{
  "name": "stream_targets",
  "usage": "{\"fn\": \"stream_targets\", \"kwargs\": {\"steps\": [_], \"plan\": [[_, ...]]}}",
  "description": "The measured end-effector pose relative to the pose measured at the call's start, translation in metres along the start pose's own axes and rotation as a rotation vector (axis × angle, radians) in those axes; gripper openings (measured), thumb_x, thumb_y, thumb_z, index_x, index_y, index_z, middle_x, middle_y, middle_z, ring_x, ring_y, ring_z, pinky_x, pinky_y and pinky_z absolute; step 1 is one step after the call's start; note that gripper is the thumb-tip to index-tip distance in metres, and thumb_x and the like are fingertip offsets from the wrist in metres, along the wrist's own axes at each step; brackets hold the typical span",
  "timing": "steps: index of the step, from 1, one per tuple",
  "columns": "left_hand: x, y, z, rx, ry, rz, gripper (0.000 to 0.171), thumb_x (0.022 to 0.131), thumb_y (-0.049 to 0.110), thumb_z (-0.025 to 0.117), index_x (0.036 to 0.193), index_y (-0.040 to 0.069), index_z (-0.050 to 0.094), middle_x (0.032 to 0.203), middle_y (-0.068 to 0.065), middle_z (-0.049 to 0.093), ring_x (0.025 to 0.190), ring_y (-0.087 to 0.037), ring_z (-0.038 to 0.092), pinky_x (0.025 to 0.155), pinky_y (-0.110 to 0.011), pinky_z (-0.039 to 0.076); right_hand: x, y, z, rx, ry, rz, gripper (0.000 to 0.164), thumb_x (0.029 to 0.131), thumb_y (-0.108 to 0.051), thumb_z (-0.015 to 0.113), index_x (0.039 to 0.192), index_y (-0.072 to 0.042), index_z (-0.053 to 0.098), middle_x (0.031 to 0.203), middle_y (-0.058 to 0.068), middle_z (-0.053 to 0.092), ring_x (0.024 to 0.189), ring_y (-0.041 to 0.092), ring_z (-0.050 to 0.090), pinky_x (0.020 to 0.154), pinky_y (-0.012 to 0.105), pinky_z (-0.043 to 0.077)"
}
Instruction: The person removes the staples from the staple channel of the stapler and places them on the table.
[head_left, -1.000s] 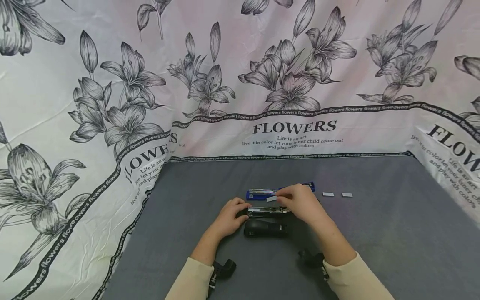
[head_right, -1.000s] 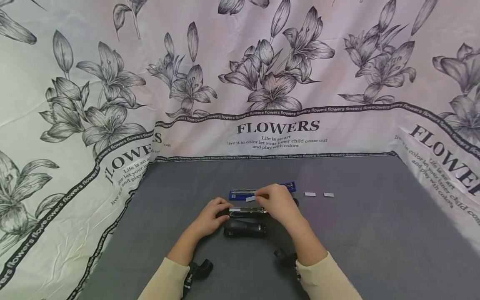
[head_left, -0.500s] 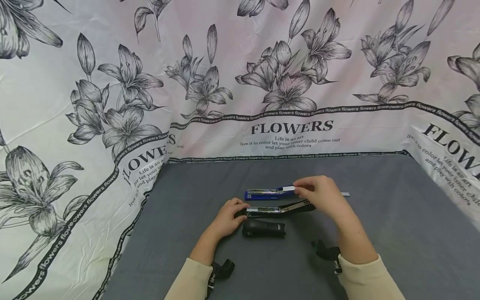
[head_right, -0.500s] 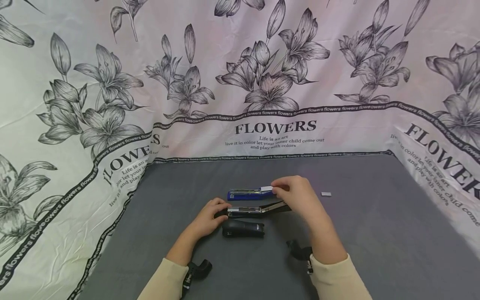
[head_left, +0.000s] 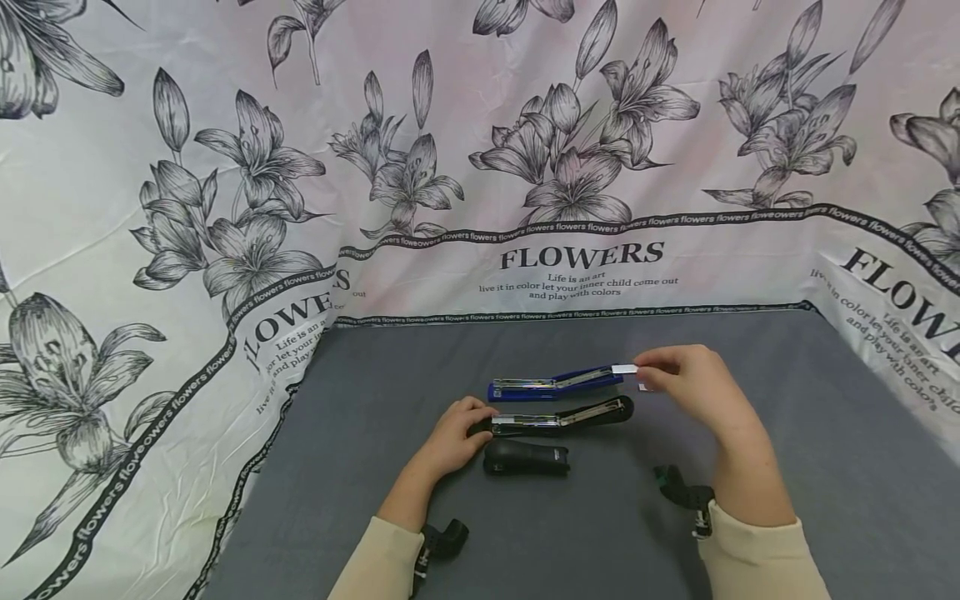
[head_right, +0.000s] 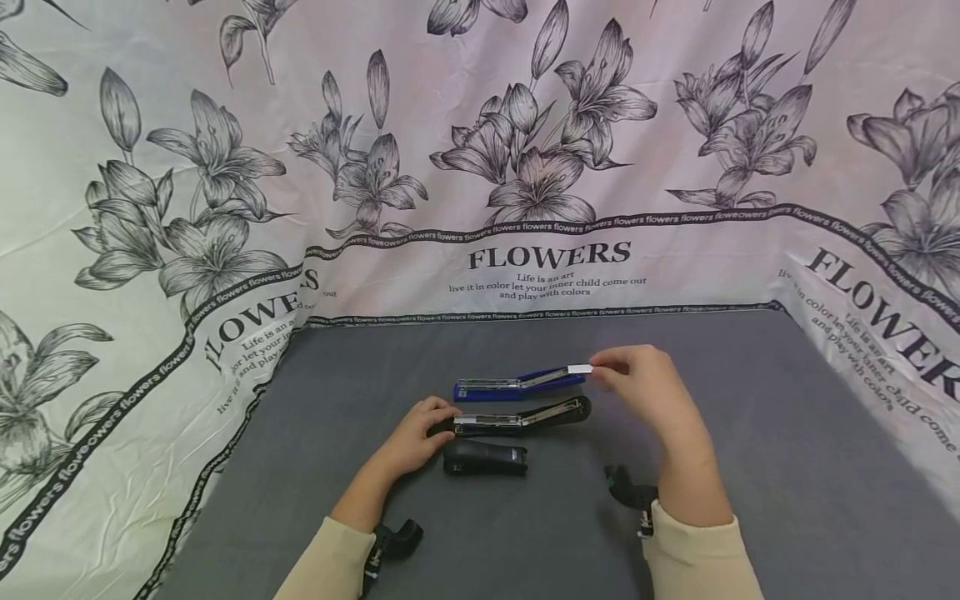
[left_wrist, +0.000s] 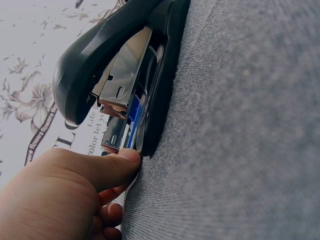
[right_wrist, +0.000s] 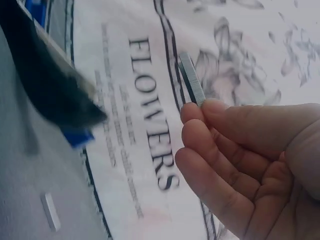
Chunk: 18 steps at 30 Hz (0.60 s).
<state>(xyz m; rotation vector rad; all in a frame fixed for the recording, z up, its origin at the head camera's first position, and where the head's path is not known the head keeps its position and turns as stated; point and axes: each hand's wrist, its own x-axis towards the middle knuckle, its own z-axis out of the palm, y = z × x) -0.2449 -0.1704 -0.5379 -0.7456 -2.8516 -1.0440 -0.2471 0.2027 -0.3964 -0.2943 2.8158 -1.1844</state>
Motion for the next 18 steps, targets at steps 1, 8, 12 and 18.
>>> {"fn": "stream_targets", "kwargs": {"steps": [1, 8, 12, 18], "plan": [[0.0, 0.0, 0.0, 0.0, 0.0, 0.001, 0.033, 0.099, 0.011, 0.069, 0.133, 0.009, 0.068, 0.119, -0.002, 0.059, 0.108, -0.023, 0.053, 0.093, -0.046, 0.046, 0.0, 0.004, -0.002, 0.001, -0.001, 0.009, 0.035, 0.103, -0.023, 0.066, 0.129, 0.0, 0.069, 0.112, 0.017, 0.074, 0.098, 0.029, 0.072, 0.084, 0.054, 0.054], [0.0, 0.001, 0.0, 0.004, -0.008, -0.014, 0.034, 0.099, 0.012, 0.07, 0.134, 0.01, 0.068, 0.119, -0.002, 0.058, 0.11, -0.023, 0.053, 0.095, -0.046, 0.046, 0.0, 0.038, -0.015, -0.002, -0.02, 0.063, 0.037, 0.104, -0.024, 0.064, 0.129, 0.003, 0.068, 0.112, 0.019, 0.073, 0.1, 0.032, 0.071, 0.087, 0.058, 0.052], [0.0, 0.001, -0.001, 0.002, -0.016, -0.023, 0.035, 0.1, 0.014, 0.069, 0.134, 0.012, 0.068, 0.12, -0.001, 0.058, 0.111, -0.022, 0.053, 0.095, -0.045, 0.046, 0.001, 0.056, -0.019, -0.011, -0.072, 0.103, 0.035, 0.103, -0.023, 0.065, 0.126, 0.003, 0.07, 0.109, 0.016, 0.074, 0.096, 0.029, 0.07, 0.086, 0.055, 0.053], [0.0, 0.001, -0.001, -0.015, -0.008, -0.012, 0.035, 0.099, 0.012, 0.07, 0.134, 0.01, 0.068, 0.119, -0.002, 0.058, 0.112, -0.024, 0.053, 0.095, -0.047, 0.046, 0.003, 0.078, -0.019, 0.045, -0.189, 0.139, 0.029, 0.099, -0.017, 0.07, 0.118, 0.005, 0.072, 0.109, 0.016, 0.073, 0.093, 0.027, 0.07, 0.084, 0.048, 0.057]]}}
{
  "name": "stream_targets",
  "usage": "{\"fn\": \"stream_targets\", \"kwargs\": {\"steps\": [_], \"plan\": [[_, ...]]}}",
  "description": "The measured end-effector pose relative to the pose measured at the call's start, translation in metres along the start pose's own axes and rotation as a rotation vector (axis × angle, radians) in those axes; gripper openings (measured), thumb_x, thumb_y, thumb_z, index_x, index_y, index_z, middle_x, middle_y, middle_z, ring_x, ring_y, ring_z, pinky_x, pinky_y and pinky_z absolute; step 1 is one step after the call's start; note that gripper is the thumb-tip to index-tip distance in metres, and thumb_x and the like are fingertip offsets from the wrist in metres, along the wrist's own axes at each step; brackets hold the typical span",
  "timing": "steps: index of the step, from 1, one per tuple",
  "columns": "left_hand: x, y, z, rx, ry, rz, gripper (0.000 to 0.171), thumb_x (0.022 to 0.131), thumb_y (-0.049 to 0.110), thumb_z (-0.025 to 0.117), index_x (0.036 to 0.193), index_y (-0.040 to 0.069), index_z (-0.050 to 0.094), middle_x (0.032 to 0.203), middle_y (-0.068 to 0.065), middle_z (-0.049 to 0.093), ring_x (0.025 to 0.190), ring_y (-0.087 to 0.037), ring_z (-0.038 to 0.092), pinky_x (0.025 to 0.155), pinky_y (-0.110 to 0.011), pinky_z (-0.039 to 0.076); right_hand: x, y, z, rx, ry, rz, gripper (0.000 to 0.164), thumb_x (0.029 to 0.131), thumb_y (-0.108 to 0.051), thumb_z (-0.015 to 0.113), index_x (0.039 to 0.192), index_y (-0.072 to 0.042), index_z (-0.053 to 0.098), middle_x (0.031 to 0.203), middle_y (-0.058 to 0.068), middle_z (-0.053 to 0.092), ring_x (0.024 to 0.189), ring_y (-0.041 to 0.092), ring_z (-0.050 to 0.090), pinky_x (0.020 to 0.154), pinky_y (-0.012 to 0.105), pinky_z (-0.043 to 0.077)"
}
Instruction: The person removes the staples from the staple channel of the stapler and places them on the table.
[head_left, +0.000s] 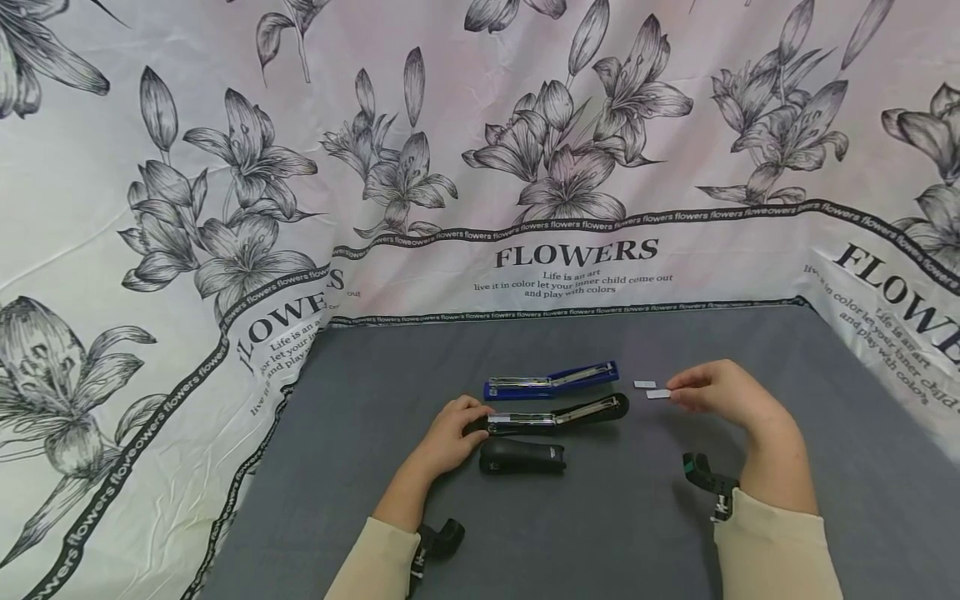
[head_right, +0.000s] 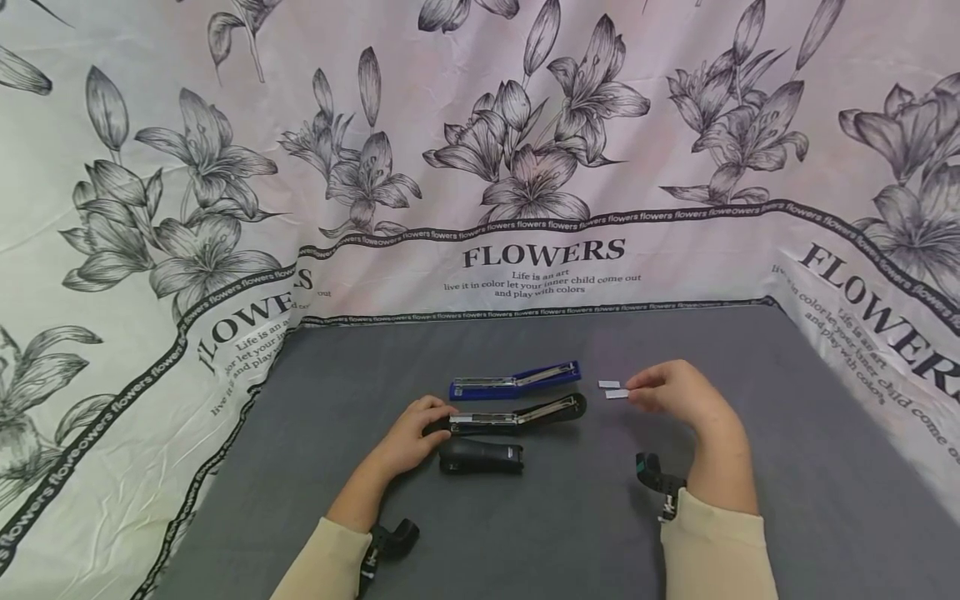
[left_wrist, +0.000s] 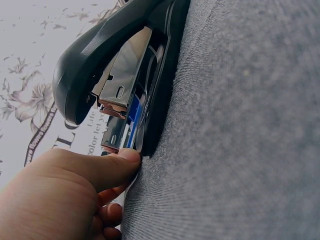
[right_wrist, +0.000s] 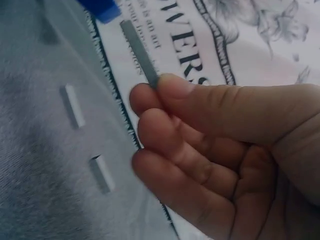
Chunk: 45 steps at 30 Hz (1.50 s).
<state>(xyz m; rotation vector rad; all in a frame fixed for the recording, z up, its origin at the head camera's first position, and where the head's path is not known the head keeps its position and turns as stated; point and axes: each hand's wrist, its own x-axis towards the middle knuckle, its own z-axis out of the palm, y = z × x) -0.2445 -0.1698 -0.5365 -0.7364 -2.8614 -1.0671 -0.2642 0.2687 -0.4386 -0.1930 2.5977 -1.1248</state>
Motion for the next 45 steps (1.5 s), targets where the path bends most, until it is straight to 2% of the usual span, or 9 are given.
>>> {"fn": "stream_targets", "kwargs": {"steps": [2, 9, 18, 28, 35, 38, 41, 45], "plan": [[0.0, 0.0, 0.0, -0.007, 0.002, 0.001, 0.035, 0.099, 0.011, 0.07, 0.134, 0.009, 0.068, 0.119, -0.003, 0.058, 0.112, -0.025, 0.053, 0.095, -0.048, 0.046, 0.003, 0.005, 0.002, 0.027, -0.03, 0.008, 0.025, 0.098, -0.013, 0.07, 0.115, 0.005, 0.073, 0.109, 0.016, 0.072, 0.092, 0.026, 0.07, 0.083, 0.045, 0.058], [0.0, -0.001, 0.0, 0.006, -0.011, -0.014, 0.035, 0.099, 0.013, 0.07, 0.134, 0.011, 0.068, 0.12, -0.002, 0.058, 0.113, -0.024, 0.053, 0.097, -0.046, 0.046, 0.015, 0.016, 0.014, 0.081, -0.098, 0.026, 0.017, 0.094, 0.001, 0.067, 0.107, 0.011, 0.072, 0.093, 0.011, 0.073, 0.08, 0.022, 0.068, 0.072, 0.038, 0.059], [0.001, -0.001, 0.001, 0.005, -0.002, -0.012, 0.035, 0.099, 0.012, 0.07, 0.134, 0.011, 0.068, 0.119, -0.002, 0.058, 0.112, -0.023, 0.053, 0.096, -0.047, 0.046, 0.021, 0.019, 0.024, 0.088, -0.128, 0.058, 0.012, 0.094, 0.006, 0.064, 0.101, 0.013, 0.071, 0.087, 0.009, 0.072, 0.075, 0.019, 0.066, 0.069, 0.036, 0.059], [0.001, 0.0, 0.0, 0.009, -0.014, -0.028, 0.035, 0.099, 0.013, 0.07, 0.134, 0.011, 0.068, 0.12, -0.001, 0.058, 0.113, -0.023, 0.053, 0.097, -0.046, 0.046, 0.019, 0.011, 0.023, 0.023, -0.092, 0.077, 0.012, 0.093, 0.001, 0.068, 0.1, 0.009, 0.073, 0.084, 0.006, 0.068, 0.075, 0.021, 0.062, 0.069, 0.037, 0.056], [0.0, 0.0, 0.0, 0.006, -0.012, -0.018, 0.035, 0.099, 0.012, 0.07, 0.134, 0.01, 0.068, 0.12, -0.001, 0.058, 0.111, -0.023, 0.053, 0.094, -0.046, 0.046, 0.012, -0.007, 0.017, -0.085, 0.008, 0.008, 0.025, 0.101, -0.012, 0.062, 0.112, 0.008, 0.071, 0.079, 0.005, 0.064, 0.078, 0.021, 0.058, 0.068, 0.038, 0.048], [0.0, 0.0, 0.0, 0.006, -0.013, -0.021, 0.035, 0.1, 0.013, 0.069, 0.134, 0.01, 0.068, 0.12, -0.001, 0.058, 0.111, -0.023, 0.053, 0.094, -0.046, 0.046, 0.009, -0.02, 0.017, -0.128, 0.057, -0.045, 0.034, 0.104, -0.021, 0.061, 0.119, 0.007, 0.07, 0.086, 0.007, 0.068, 0.083, 0.023, 0.06, 0.073, 0.042, 0.051], [0.0, -0.001, 0.001, 0.001, -0.017, -0.034, 0.035, 0.1, 0.014, 0.069, 0.135, 0.012, 0.067, 0.121, -0.001, 0.057, 0.112, -0.022, 0.052, 0.094, -0.045, 0.046, 0.006, -0.034, 0.019, -0.16, 0.109, -0.112, 0.039, 0.105, -0.027, 0.061, 0.124, 0.006, 0.069, 0.105, 0.015, 0.071, 0.095, 0.031, 0.065, 0.082, 0.051, 0.054], [0.0, -0.001, 0.001, -0.002, -0.019, -0.035, 0.036, 0.1, 0.015, 0.069, 0.135, 0.012, 0.067, 0.121, -0.001, 0.057, 0.112, -0.022, 0.052, 0.094, -0.045, 0.046, 0.002, -0.058, 0.029, -0.157, 0.147, -0.178, 0.039, 0.106, -0.027, 0.061, 0.129, 0.003, 0.067, 0.124, 0.022, 0.067, 0.111, 0.04, 0.064, 0.09, 0.058, 0.051]]}}
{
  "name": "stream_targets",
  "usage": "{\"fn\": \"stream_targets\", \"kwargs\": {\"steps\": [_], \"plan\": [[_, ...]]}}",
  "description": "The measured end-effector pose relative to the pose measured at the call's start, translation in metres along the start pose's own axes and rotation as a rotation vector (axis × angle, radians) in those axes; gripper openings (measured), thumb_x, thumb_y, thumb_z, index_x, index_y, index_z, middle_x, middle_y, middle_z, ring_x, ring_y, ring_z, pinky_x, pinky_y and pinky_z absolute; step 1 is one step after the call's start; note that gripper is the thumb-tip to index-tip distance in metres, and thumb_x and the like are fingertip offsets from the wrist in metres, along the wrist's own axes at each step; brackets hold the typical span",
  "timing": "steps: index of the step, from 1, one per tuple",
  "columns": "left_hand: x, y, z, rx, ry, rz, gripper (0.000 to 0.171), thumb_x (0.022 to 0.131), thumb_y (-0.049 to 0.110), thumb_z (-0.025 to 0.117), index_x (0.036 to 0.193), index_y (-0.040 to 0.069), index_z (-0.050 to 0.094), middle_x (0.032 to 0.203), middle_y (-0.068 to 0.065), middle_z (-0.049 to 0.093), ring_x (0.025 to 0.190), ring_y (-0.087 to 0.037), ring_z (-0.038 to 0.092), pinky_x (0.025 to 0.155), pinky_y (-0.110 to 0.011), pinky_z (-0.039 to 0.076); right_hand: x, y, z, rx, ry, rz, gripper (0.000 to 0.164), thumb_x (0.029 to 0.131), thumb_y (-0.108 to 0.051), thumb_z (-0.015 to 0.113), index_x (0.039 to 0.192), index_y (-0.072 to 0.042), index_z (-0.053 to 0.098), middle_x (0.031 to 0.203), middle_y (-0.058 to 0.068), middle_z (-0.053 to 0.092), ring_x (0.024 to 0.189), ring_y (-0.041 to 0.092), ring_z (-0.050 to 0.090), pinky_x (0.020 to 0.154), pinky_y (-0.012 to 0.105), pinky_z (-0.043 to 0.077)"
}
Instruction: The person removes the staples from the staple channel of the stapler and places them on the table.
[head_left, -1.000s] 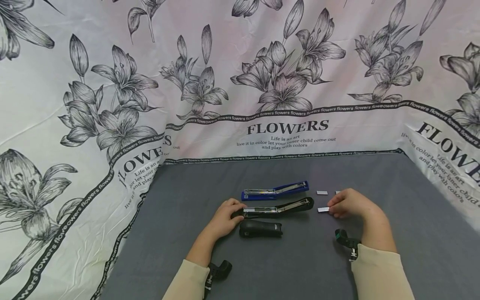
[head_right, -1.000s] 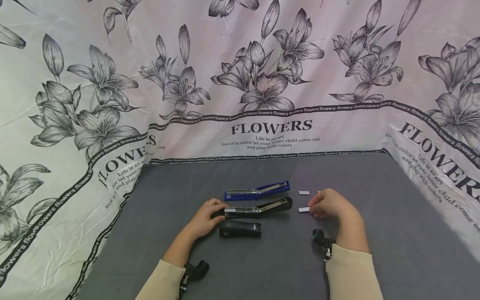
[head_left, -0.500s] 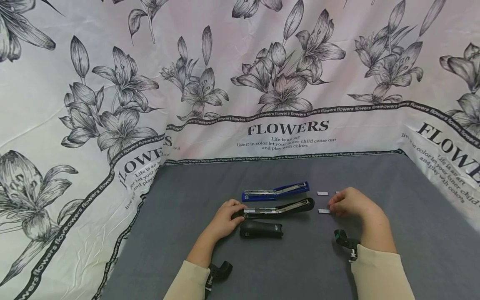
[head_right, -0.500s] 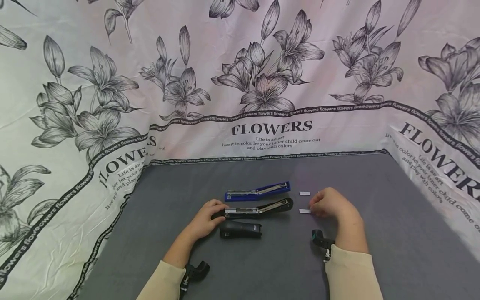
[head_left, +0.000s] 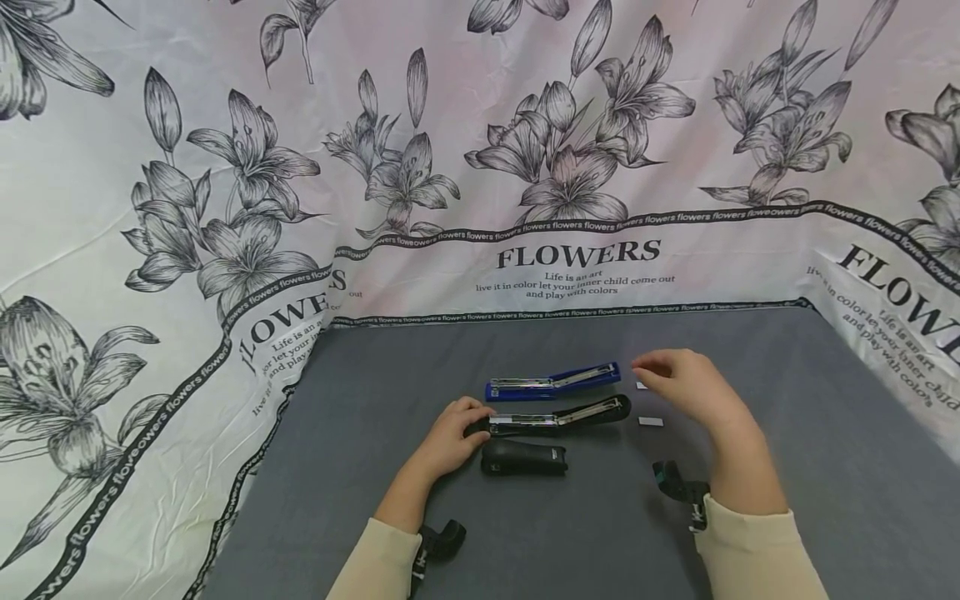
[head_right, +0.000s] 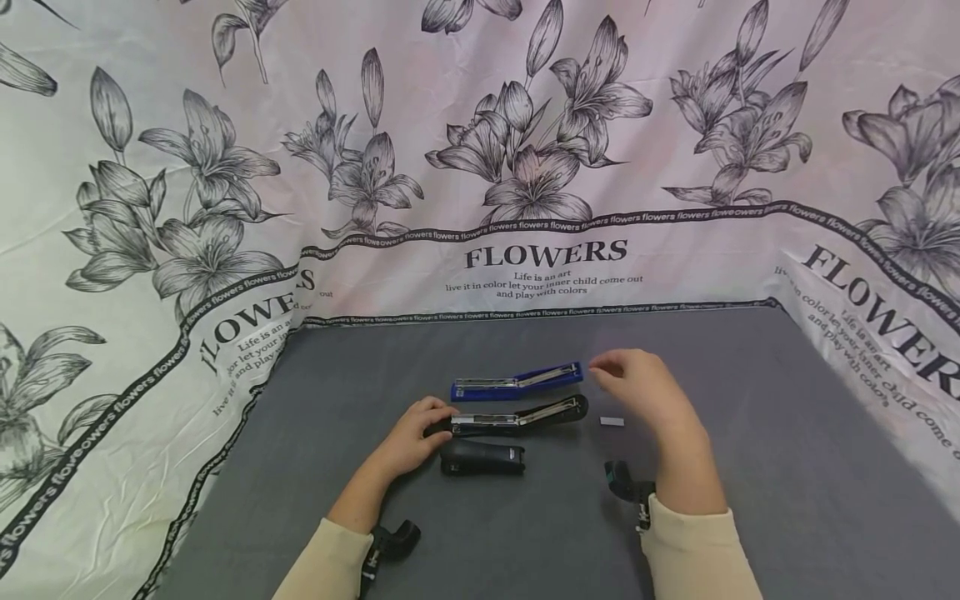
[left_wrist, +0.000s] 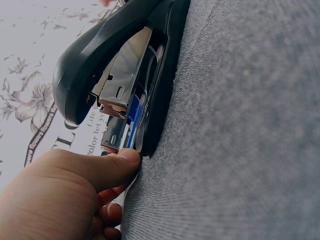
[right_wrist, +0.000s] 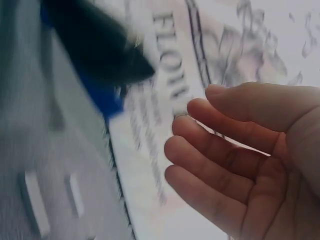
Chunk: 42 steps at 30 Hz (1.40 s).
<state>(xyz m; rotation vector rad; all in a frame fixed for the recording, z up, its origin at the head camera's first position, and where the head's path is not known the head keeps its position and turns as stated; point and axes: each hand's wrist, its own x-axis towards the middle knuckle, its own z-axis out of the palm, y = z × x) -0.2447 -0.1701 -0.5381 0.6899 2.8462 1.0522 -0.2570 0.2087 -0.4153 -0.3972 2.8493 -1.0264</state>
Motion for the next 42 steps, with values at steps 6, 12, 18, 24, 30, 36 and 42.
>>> {"fn": "stream_targets", "kwargs": {"steps": [6, 12, 18, 24, 30, 36, 42], "plan": [[0.001, 0.001, 0.0, -0.004, 0.013, 0.02, 0.035, 0.1, 0.013, 0.069, 0.134, 0.01, 0.068, 0.12, -0.001, 0.058, 0.11, -0.022, 0.053, 0.093, -0.045, 0.046, 0.001, -0.036, 0.016, 0.032, 0.048, -0.111, 0.031, 0.104, -0.02, 0.064, 0.127, -0.001, 0.07, 0.121, 0.016, 0.068, 0.111, 0.038, 0.064, 0.093, 0.057, 0.051], [0.001, 0.001, -0.001, -0.02, 0.023, 0.024, 0.034, 0.099, 0.012, 0.069, 0.134, 0.01, 0.068, 0.12, -0.002, 0.058, 0.11, -0.022, 0.053, 0.092, -0.046, 0.045, 0.007, -0.062, 0.039, 0.063, 0.028, -0.214, 0.024, 0.102, -0.017, 0.067, 0.122, -0.007, 0.074, 0.111, 0.006, 0.069, 0.1, 0.026, 0.066, 0.085, 0.05, 0.054], [0.0, 0.0, -0.002, -0.01, 0.025, 0.024, 0.034, 0.099, 0.012, 0.07, 0.133, 0.009, 0.068, 0.119, -0.001, 0.058, 0.11, -0.023, 0.053, 0.094, -0.046, 0.045, 0.016, -0.078, 0.062, 0.073, -0.018, -0.247, 0.025, 0.102, -0.019, 0.067, 0.122, -0.006, 0.075, 0.104, 0.001, 0.066, 0.083, 0.015, 0.06, 0.071, 0.038, 0.051], [0.001, -0.001, -0.001, 0.007, 0.023, 0.022, 0.033, 0.099, 0.014, 0.07, 0.133, 0.011, 0.069, 0.119, 0.0, 0.058, 0.111, -0.022, 0.053, 0.095, -0.044, 0.046, 0.026, -0.084, 0.089, 0.066, -0.118, -0.266, 0.025, 0.102, -0.017, 0.067, 0.121, -0.004, 0.075, 0.102, 0.003, 0.064, 0.07, 0.013, 0.052, 0.063, 0.034, 0.048], [0.001, -0.001, -0.001, -0.005, 0.038, 0.046, 0.033, 0.099, 0.011, 0.07, 0.131, 0.01, 0.069, 0.119, -0.002, 0.059, 0.111, -0.023, 0.054, 0.095, -0.046, 0.046, 0.035, -0.083, 0.115, 0.017, -0.243, -0.32, 0.019, 0.102, -0.009, 0.063, 0.111, 0.0, 0.078, 0.081, 0.001, 0.068, 0.063, 0.009, 0.052, 0.065, 0.032, 0.048], [0.001, 0.0, -0.001, -0.014, 0.04, 0.044, 0.033, 0.099, 0.011, 0.07, 0.131, 0.01, 0.069, 0.119, -0.002, 0.059, 0.11, -0.023, 0.054, 0.094, -0.046, 0.046, 0.037, -0.085, 0.136, -0.061, -0.266, -0.254, 0.019, 0.101, -0.006, 0.064, 0.089, -0.006, 0.078, 0.061, -0.006, 0.053, 0.053, 0.01, 0.044, 0.057, 0.03, 0.041], [0.001, -0.002, -0.001, -0.021, 0.032, 0.037, 0.033, 0.099, 0.012, 0.071, 0.131, 0.01, 0.069, 0.119, -0.002, 0.059, 0.11, -0.023, 0.054, 0.095, -0.046, 0.046, 0.039, -0.085, 0.148, -0.09, -0.194, -0.224, 0.026, 0.099, -0.007, 0.066, 0.075, -0.012, 0.074, 0.057, -0.005, 0.05, 0.05, 0.01, 0.041, 0.053, 0.028, 0.037]]}}
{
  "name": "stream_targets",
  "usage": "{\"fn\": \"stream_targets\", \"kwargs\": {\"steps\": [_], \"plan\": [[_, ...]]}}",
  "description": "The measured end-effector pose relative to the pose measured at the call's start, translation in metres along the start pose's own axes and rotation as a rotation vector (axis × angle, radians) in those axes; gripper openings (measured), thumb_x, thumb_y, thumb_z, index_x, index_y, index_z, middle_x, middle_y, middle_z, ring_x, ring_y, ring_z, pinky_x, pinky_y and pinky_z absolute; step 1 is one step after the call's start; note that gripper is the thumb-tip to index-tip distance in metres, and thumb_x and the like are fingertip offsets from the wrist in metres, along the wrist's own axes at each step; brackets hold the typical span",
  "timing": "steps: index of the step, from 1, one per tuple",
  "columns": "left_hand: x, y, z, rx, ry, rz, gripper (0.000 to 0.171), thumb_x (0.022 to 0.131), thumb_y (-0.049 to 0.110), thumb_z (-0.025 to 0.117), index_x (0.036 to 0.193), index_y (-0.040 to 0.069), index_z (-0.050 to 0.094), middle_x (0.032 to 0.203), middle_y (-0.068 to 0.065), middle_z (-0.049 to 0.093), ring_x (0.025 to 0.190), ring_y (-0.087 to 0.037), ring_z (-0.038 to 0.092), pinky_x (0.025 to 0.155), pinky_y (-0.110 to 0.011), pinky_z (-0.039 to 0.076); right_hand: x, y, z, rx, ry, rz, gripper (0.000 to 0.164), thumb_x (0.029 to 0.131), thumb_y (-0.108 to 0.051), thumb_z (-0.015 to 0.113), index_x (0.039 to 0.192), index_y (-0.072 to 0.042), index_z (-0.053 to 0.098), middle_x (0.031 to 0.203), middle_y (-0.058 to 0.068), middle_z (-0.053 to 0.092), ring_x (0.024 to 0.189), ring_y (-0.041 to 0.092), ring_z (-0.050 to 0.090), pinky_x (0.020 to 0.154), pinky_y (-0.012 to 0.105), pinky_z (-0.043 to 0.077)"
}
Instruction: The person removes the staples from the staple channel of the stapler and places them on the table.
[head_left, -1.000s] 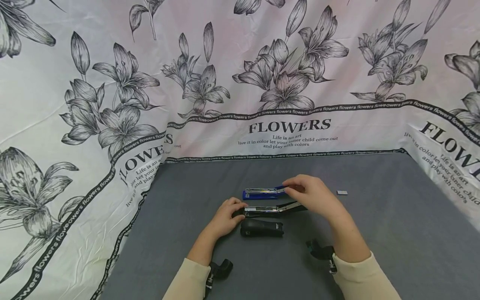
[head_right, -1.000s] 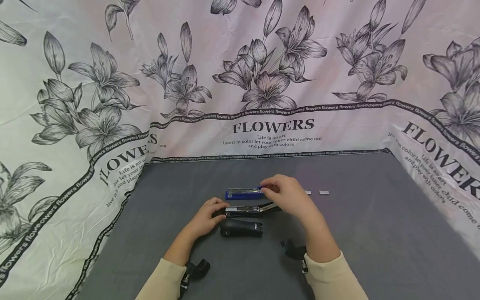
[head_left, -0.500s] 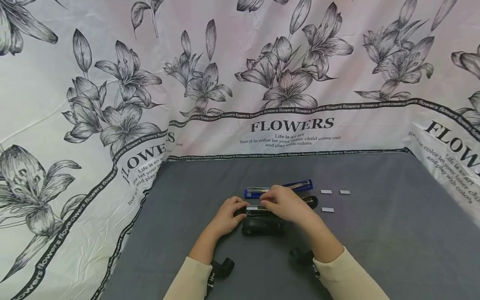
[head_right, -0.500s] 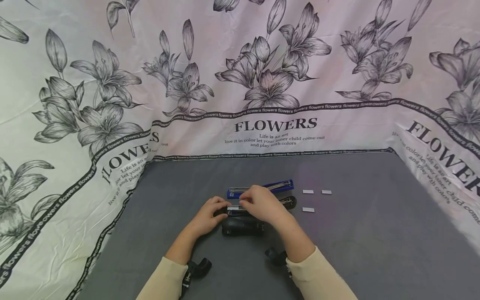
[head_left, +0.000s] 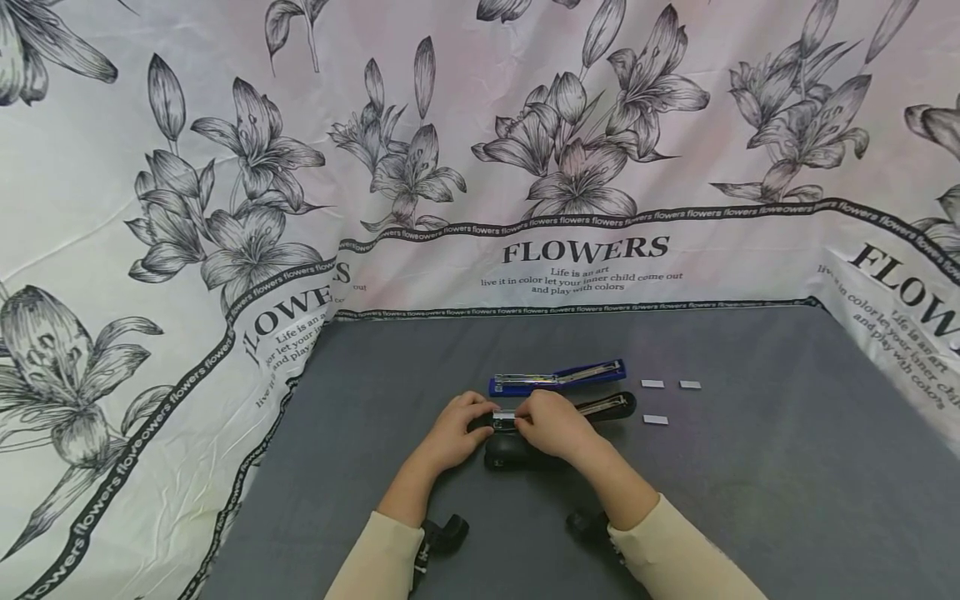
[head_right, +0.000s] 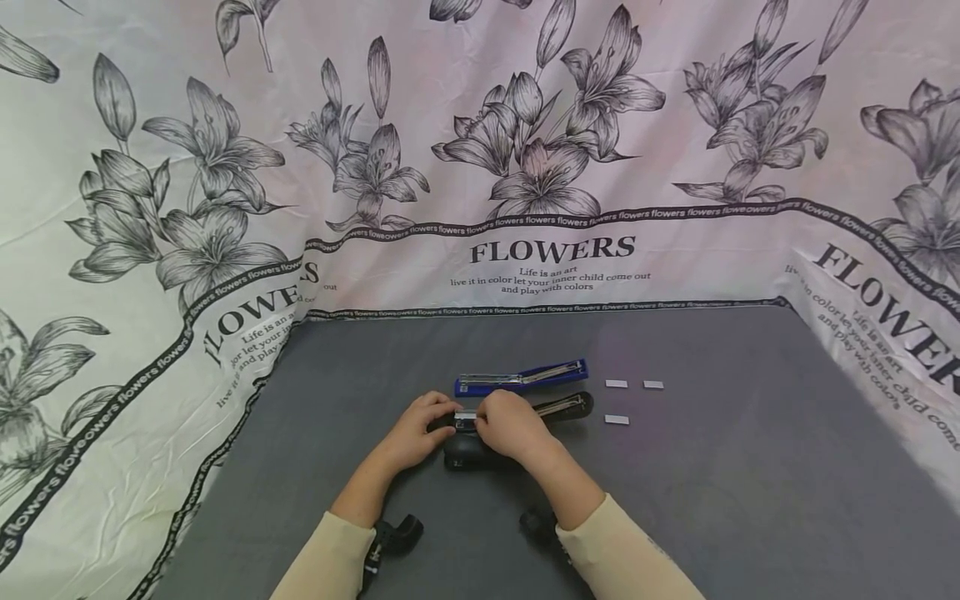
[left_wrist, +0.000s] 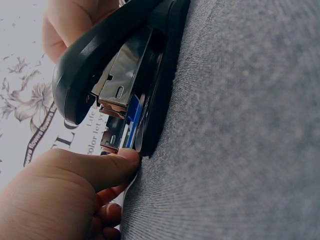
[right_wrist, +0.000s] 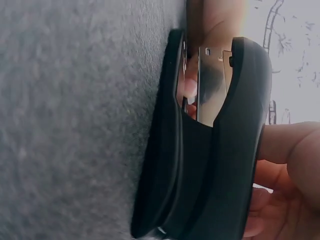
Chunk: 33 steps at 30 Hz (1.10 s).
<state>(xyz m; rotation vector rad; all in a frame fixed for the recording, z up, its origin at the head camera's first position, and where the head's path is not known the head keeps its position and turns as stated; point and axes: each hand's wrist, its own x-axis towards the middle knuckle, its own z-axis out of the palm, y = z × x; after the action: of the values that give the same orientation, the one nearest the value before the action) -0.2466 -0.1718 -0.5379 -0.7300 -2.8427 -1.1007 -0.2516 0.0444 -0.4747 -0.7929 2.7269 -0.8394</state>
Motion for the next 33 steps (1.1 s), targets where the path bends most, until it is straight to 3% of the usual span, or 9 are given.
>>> {"fn": "stream_targets", "kwargs": {"steps": [6, 13, 20, 26, 33], "plan": [[0.001, -0.001, -0.001, 0.0, -0.002, -0.009, 0.033, 0.099, 0.013, 0.071, 0.131, 0.01, 0.07, 0.119, -0.001, 0.06, 0.111, -0.023, 0.054, 0.096, -0.046, 0.046, 0.0, -0.001, 0.002, 0.04, 0.102, 0.061, 0.007, 0.094, -0.009, 0.074, 0.095, -0.007, 0.081, 0.084, -0.002, 0.072, 0.07, 0.011, 0.062, 0.069, 0.035, 0.054], [0.0, -0.001, -0.001, -0.02, 0.017, 0.0, 0.032, 0.098, 0.011, 0.071, 0.13, 0.008, 0.07, 0.117, -0.002, 0.06, 0.11, -0.024, 0.055, 0.095, -0.047, 0.046, 0.005, -0.001, 0.007, 0.131, 0.168, 0.067, 0.003, 0.093, -0.011, 0.077, 0.096, -0.01, 0.078, 0.089, -0.003, 0.072, 0.082, 0.014, 0.067, 0.076, 0.037, 0.056], [0.001, 0.0, -0.001, -0.002, 0.01, -0.013, 0.033, 0.098, 0.013, 0.071, 0.131, 0.009, 0.07, 0.118, -0.001, 0.06, 0.11, -0.022, 0.055, 0.095, -0.045, 0.046, 0.005, -0.001, 0.011, 0.194, 0.183, 0.072, 0.03, 0.092, -0.009, 0.077, 0.121, -0.002, 0.074, 0.095, 0.004, 0.075, 0.079, 0.016, 0.07, 0.067, 0.033, 0.056], [0.001, -0.001, -0.001, -0.003, -0.004, -0.021, 0.033, 0.098, 0.014, 0.072, 0.131, 0.011, 0.07, 0.119, -0.001, 0.06, 0.11, -0.021, 0.054, 0.096, -0.044, 0.046, 0.005, 0.0, 0.013, 0.179, 0.201, 0.073, 0.021, 0.092, -0.011, 0.078, 0.113, -0.007, 0.08, 0.102, 0.005, 0.077, 0.08, 0.015, 0.07, 0.067, 0.031, 0.056], [0.001, -0.001, 0.001, -0.001, 0.008, 0.0, 0.033, 0.098, 0.012, 0.071, 0.131, 0.008, 0.069, 0.118, -0.002, 0.06, 0.109, -0.023, 0.055, 0.094, -0.045, 0.047, 0.003, -0.001, 0.011, 0.192, 0.249, 0.047, 0.017, 0.093, -0.01, 0.077, 0.109, -0.006, 0.081, 0.097, 0.003, 0.076, 0.08, 0.015, 0.071, 0.069, 0.033, 0.057]]}}
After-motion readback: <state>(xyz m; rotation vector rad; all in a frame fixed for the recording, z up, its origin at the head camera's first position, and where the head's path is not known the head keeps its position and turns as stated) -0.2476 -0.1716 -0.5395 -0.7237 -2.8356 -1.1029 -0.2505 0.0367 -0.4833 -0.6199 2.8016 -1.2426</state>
